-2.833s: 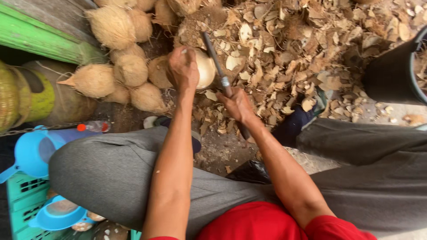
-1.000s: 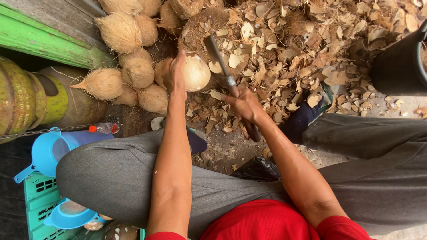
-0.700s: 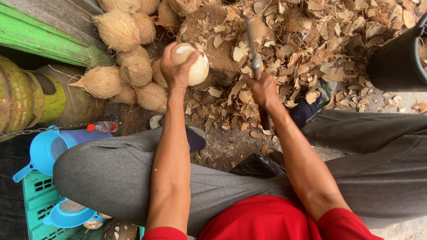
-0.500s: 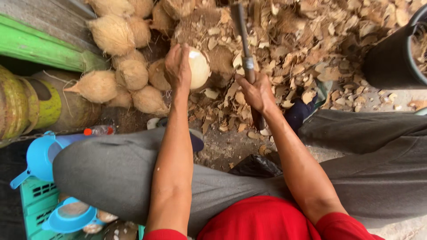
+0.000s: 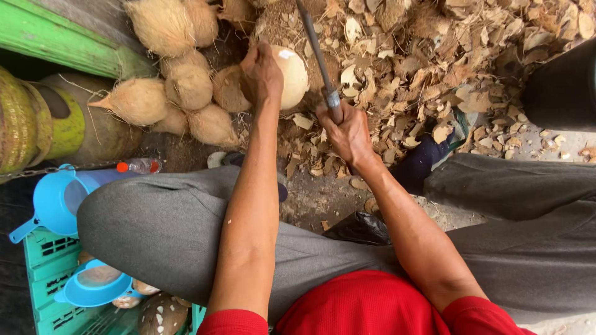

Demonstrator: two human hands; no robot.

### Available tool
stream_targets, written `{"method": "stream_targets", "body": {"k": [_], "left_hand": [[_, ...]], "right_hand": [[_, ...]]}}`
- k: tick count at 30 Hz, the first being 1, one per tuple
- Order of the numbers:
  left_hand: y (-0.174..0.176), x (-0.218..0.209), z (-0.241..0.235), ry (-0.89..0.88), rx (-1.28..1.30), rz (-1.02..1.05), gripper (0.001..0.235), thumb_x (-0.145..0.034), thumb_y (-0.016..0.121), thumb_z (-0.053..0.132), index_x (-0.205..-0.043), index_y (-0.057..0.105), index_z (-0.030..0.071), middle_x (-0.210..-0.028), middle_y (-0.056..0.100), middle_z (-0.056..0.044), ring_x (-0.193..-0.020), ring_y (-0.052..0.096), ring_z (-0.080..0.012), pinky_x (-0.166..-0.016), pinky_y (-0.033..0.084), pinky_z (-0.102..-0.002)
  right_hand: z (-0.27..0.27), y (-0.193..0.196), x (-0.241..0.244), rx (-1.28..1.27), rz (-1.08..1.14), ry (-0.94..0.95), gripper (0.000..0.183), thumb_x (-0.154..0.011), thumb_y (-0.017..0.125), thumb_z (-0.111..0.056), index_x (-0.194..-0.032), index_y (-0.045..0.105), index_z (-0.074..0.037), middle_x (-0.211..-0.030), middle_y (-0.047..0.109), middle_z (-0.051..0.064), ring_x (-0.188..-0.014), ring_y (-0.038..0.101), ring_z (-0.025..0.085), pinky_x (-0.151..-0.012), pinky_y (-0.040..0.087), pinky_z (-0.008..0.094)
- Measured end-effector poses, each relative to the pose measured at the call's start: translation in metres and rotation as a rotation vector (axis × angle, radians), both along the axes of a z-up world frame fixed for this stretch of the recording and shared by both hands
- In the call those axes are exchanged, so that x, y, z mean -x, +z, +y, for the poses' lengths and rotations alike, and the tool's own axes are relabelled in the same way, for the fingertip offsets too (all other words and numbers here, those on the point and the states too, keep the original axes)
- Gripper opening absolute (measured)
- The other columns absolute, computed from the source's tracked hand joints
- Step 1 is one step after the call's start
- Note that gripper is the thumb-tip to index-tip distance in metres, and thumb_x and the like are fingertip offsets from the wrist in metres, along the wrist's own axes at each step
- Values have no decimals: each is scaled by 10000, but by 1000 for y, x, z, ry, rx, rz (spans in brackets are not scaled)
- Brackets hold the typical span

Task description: The person sits on the ground and uses a machete to peel the husk off a coconut. They repeatedly strike and scrape the coconut against a wooden block, removing the fibrous outer layer. The peeled coconut is placed into a green crate nearby.

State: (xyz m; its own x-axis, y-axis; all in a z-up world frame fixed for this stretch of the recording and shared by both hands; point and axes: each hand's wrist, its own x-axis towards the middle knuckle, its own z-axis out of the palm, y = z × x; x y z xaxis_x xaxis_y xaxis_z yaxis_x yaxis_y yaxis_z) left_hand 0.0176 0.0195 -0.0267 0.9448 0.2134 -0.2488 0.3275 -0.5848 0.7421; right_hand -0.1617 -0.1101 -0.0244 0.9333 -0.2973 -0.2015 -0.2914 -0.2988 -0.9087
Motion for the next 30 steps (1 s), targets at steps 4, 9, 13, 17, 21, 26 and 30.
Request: {"method": "stream_targets", "body": {"k": [4, 9, 13, 17, 21, 26, 30], "left_hand": [[8, -6, -8, 61, 168, -81, 495, -1054, 429, 475, -979, 746, 101, -708, 655, -48, -473, 461, -79, -404, 391, -300], [18, 4, 0, 38, 192, -230, 543, -1070, 386, 516, -1017, 784, 151, -689, 620, 100, -553, 502, 9, -511, 444, -212], [13, 7, 0, 58, 168, -46, 531, -1072, 357, 491, -1077, 760, 145, -586, 488, 9, -443, 316, -108, -383, 286, -340], [8, -4, -10, 136, 120, 28, 486, -1039, 387, 475, -1078, 785, 199, -565, 522, 26, -438, 327, -84, -387, 286, -317], [-1, 2, -6, 47, 187, -212, 471, -1066, 434, 519, -1068, 795, 216, -767, 616, 159, -598, 513, 34, -489, 461, -231], [-9, 6, 2, 54, 36, -118, 487, -1058, 407, 503, -866, 695, 160, -588, 498, 41, -477, 383, -105, -457, 343, -326], [8, -4, -4, 30, 20, -173, 508, -1030, 393, 508, -771, 644, 150, -606, 515, 8, -517, 415, -144, -489, 363, -398]], "right_hand": [[0, 0, -17, -21, 109, 0, 240, -987, 602, -286, -822, 535, -125, -641, 475, 10, -465, 440, 123, -363, 425, 319], [5, -6, -18, 64, 172, 30, 298, -960, 628, -318, -758, 538, -117, -566, 496, -16, -431, 460, 111, -362, 447, 311], [11, -8, -6, 114, 42, 74, 357, -1023, 596, -326, -769, 527, -85, -599, 475, 32, -445, 404, 152, -371, 391, 350], [7, -5, -18, 75, 127, 23, 324, -996, 568, -323, -751, 557, -111, -557, 508, 15, -397, 412, 129, -341, 413, 332], [-2, -6, -17, -47, 152, -5, 288, -978, 576, -324, -754, 582, -144, -573, 524, -15, -390, 468, 77, -333, 477, 294], [-4, -18, -2, -32, 64, -75, 342, -1002, 597, -385, -795, 594, -113, -575, 504, -3, -419, 405, 101, -360, 390, 309], [-3, -19, -15, -111, -49, -34, 497, -1064, 651, -398, -746, 549, -29, -604, 508, 33, -464, 409, 129, -436, 402, 315]]}}
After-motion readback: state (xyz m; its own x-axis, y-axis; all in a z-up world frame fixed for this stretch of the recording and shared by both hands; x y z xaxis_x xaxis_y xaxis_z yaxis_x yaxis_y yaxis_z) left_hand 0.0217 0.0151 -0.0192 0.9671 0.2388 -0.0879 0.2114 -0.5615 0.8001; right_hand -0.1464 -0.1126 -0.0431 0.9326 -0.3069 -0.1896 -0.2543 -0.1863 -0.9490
